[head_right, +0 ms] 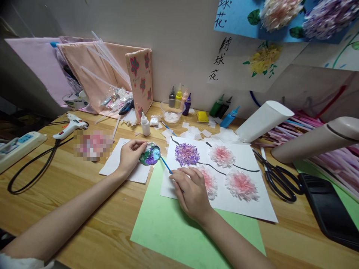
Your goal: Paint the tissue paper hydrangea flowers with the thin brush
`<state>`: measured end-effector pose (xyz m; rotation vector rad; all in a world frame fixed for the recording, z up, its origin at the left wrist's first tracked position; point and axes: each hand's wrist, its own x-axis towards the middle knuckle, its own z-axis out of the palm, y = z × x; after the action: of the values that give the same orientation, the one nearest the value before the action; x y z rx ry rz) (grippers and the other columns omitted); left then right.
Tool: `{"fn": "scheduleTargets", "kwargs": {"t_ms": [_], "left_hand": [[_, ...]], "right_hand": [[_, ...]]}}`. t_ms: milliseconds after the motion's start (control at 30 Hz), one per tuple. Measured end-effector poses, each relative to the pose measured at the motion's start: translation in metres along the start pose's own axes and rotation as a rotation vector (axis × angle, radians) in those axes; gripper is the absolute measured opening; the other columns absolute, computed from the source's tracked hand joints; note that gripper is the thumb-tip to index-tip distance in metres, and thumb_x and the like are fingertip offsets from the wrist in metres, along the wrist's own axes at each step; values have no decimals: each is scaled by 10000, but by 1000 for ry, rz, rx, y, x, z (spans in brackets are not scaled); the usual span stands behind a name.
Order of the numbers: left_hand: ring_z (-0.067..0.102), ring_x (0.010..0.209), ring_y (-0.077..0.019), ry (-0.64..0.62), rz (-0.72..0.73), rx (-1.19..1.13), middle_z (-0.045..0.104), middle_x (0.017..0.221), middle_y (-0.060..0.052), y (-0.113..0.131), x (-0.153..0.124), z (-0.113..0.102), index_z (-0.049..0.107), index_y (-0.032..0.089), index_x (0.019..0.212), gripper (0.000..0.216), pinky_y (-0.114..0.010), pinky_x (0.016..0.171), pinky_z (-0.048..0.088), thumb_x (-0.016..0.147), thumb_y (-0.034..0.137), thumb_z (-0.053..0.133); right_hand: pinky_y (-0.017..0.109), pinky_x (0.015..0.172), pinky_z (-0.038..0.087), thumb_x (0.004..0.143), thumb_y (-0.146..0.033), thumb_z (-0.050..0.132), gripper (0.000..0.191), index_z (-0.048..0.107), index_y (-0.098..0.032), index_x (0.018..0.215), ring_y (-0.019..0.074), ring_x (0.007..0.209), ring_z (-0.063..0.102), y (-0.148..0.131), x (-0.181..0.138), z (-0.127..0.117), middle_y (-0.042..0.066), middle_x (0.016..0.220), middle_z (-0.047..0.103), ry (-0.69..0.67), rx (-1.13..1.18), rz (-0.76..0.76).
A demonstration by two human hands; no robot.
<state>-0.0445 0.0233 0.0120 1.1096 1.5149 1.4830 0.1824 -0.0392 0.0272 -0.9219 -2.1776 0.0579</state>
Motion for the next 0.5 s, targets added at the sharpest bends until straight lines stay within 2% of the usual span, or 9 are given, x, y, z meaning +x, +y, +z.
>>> {"fn": "scheduleTargets", "kwargs": {"t_ms": [167,500], "left_hand": [[675,786,-196,1,10,5,723,818,-61,-2,0,0,703,150,808,199,-276,727,515,704,320,705],[677,777,-200,-2,9,17,721,817,-67,0,-1,0,697,142,815,197,-284,714,522,714,311,691]], "right_hand": [[358,860,364,871,-99,420,246,552,-249,1015,190,953,595,-1,0,0,10,959,710,-22,38,-15],[365,839,350,903,-108,396,234,548,-233,1031,192,913,570,2,-3,0,26,914,693,-14,52,62]]}}
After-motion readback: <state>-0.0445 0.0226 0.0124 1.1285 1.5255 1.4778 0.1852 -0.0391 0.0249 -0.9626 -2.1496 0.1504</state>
